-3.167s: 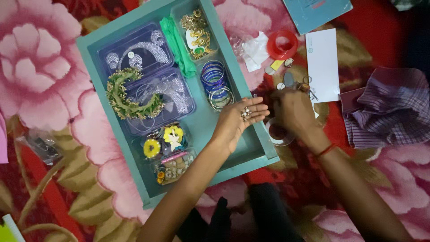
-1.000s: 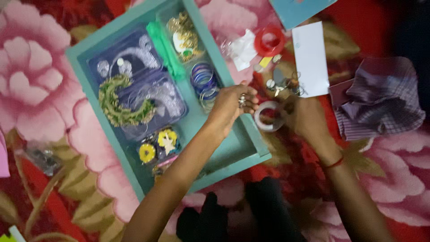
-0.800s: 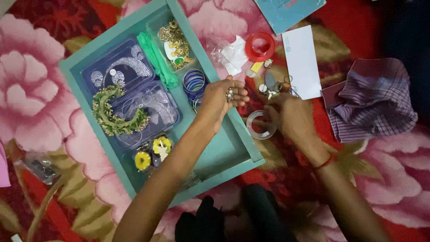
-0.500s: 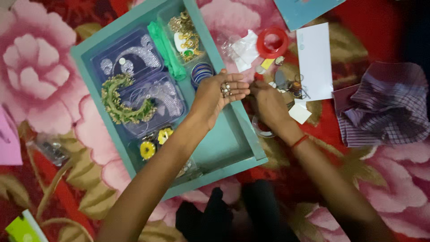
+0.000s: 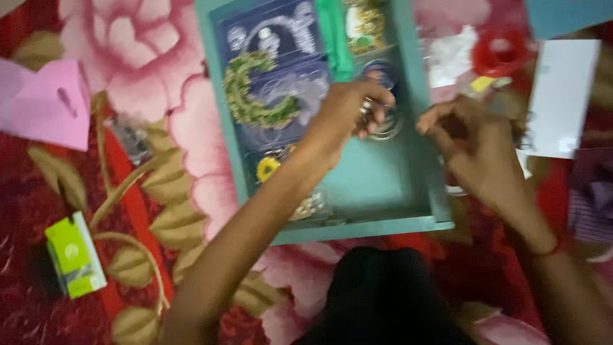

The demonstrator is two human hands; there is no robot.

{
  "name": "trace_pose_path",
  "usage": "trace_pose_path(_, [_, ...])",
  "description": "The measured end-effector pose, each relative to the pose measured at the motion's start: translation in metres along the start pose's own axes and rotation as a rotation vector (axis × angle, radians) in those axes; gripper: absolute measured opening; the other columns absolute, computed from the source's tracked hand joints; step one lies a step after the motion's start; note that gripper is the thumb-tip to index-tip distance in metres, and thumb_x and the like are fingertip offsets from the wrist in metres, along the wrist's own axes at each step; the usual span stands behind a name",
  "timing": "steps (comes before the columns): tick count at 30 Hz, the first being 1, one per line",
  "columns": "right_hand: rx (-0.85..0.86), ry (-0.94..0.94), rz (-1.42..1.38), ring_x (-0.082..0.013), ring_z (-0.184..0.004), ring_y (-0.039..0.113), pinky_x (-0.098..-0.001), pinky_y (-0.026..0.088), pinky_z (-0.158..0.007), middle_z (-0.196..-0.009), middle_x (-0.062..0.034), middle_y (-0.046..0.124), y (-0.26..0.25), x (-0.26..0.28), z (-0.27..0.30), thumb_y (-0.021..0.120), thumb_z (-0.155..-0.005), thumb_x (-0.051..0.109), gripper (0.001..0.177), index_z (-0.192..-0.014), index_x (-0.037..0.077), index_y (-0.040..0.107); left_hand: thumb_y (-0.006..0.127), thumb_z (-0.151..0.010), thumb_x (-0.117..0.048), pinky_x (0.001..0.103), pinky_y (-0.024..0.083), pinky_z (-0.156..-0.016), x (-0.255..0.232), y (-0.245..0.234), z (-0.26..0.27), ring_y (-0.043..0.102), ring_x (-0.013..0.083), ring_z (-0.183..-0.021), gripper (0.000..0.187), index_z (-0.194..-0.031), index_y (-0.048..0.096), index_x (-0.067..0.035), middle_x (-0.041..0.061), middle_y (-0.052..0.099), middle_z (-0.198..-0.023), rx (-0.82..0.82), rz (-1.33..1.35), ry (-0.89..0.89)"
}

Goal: The person sorts through a drawer containing various jewelry items, including necklaces, bracelets, and rings. They pick up and examine several pieces, such as a star-shaped necklace and a yellow flower hair accessory, before placing them back into the drawer.

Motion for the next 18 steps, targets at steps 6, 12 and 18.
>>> trace_pose_path(6, [0.499,-0.109,-0.127,-0.0238,-0.084,0.079,-0.0362,0.06,-0.075,-0.093,-0.0117,0.078,0.132,0.043,0.016,0.072,-0.085,0.008,0.017,-0.102,0.004,0.07,0.058,-0.103,-0.04,0.025,0.039,-0.045,0.073,-0.067,0.063,0.047,0.0073,-0.048,0.051,-0.063,0.059,-0.009,0.0,0.053,-0.054,-0.06,-0.332,0.088])
trace_pose_path(12, [0.671,-0.329,0.234,-0.0414,-0.084,0.07,-0.0482,0.056,-0.076,-0.093,-0.0228,0.072,0.205,0.037,0.013,0.068,-0.087,0.01,0.016,-0.099,0.0,0.071,0.057,-0.102,-0.04,0.026,0.03,-0.04,0.084,-0.104,0.092,0.042,0.009,-0.044,0.047,-0.065,0.053,-0.01,0.001,0.054,-0.056,-0.183,0.036,-0.186])
trace_pose_path(18, [0.262,-0.237,0.001,-0.0356,-0.083,0.073,-0.042,0.057,-0.072,-0.094,-0.0183,0.075,0.128,0.025,0.016,0.074,-0.084,0.01,0.015,-0.097,0.002,0.075,0.057,-0.103,-0.039,0.026,0.032,-0.042,0.058,-0.05,0.062,0.046,0.0097,-0.047,0.043,-0.071,0.057,-0.009,0.003,0.057,-0.06,-0.133,0.116,-0.142])
Point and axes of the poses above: each hand's wrist, its own z-axis away from the middle knuckle, its own y-axis out of the palm, x = y × z, the point moved 2 cm from there along -z, towards the middle knuckle
